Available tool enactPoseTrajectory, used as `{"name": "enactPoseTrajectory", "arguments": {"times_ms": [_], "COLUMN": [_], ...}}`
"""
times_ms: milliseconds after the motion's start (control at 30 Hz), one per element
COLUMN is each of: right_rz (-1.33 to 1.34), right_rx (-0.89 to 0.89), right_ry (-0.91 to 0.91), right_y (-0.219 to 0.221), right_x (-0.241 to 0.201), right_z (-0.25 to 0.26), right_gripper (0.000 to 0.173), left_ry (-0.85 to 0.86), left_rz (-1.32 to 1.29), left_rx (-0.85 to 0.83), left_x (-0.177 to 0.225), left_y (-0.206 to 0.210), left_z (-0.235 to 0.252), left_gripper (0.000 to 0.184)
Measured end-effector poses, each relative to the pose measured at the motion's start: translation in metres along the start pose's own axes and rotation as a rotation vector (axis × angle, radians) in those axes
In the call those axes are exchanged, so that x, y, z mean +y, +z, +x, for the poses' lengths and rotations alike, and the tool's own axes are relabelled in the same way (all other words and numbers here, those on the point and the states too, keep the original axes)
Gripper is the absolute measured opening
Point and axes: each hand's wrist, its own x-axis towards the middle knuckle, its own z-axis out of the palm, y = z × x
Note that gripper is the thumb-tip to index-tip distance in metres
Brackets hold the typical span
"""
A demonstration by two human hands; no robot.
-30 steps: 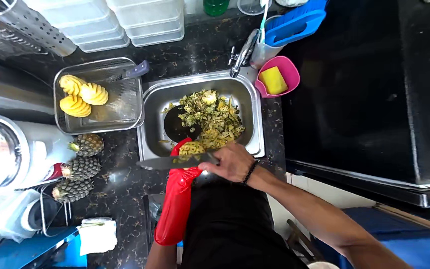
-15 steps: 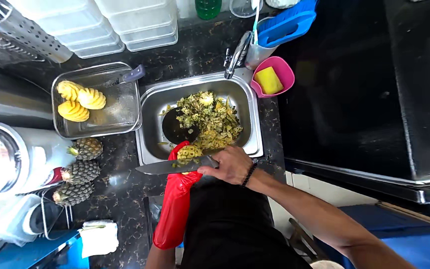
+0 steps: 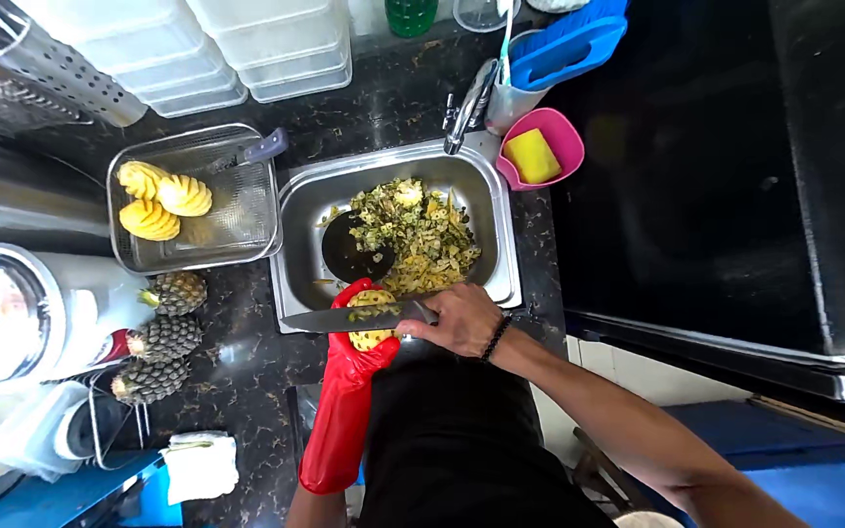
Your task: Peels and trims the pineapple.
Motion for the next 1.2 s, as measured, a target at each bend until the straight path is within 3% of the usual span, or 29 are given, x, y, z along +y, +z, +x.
{"name": "enactPoseTrajectory", "arguments": {"times_ms": [167,233,300,333,367,400,467,600,733,833,933,1033,1100,1200], "right_rz": [-0.052,-0.014,0.087,0.129,0.143,0.134,0.099,0.049,0.033,0.172,0.352,0.368,0.311,0.095], "right_rx": [0.043,0.029,0.033,0.04,0.036,0.032,0.034,0.002,0.008,0.063,-0.07,0.023,0.056,0.063], "right_ry": [0.165,0.244,0.184,0.119,0.065,0.029,-0.001,0.042,0.326,0.348,0.425,0.186,0.018,-0.041], "right_y": [0.009,0.006,0.002,0.002,0.001,0.0,0.0,0.003,0.016,0.024,0.028,0.023,0.022,0.014], "right_x": [0.028,0.036,0.028,0.021,0.014,0.007,0.002,0.019,0.059,0.076,0.069,0.034,0.01,-0.013], "right_z": [0.009,0.011,0.004,0.0,-0.004,-0.006,-0.007,-0.001,0.002,0.003,0.009,0.0,-0.008,-0.014], "right_gripper": [0.079,0.078,0.072,0.07,0.071,0.075,0.08,0.079,0.079,0.077,0.083,0.069,0.069,0.082], "left_ry": [0.158,0.095,0.053,0.135,0.329,0.202,0.038,0.084,0.068,0.053,0.079,0.092,0.079,0.042], "left_rz": [-0.006,-0.032,-0.063,-0.066,-0.06,-0.026,0.029,0.048,0.001,-0.137,-0.341,-0.357,-0.288,-0.191], "left_rx": [-0.052,-0.053,-0.066,-0.089,-0.144,-0.09,-0.046,-0.024,0.009,-0.021,-0.035,-0.023,0.025,0.079], "left_x": [-0.02,-0.007,-0.002,-0.017,-0.046,-0.036,-0.008,-0.008,0.002,0.002,-0.018,-0.029,-0.031,-0.022], "left_y": [-0.018,-0.016,-0.015,-0.019,-0.026,-0.019,-0.013,-0.017,-0.019,-0.016,-0.012,-0.008,-0.006,0.002], "left_z": [0.013,0.006,0.001,0.002,0.009,0.006,-0.005,0.002,-0.008,-0.016,0.001,0.013,0.009,-0.002], "left_gripper": [0.11,0.112,0.107,0.101,0.095,0.093,0.107,0.111,0.106,0.098,0.1,0.105,0.102,0.073]}}
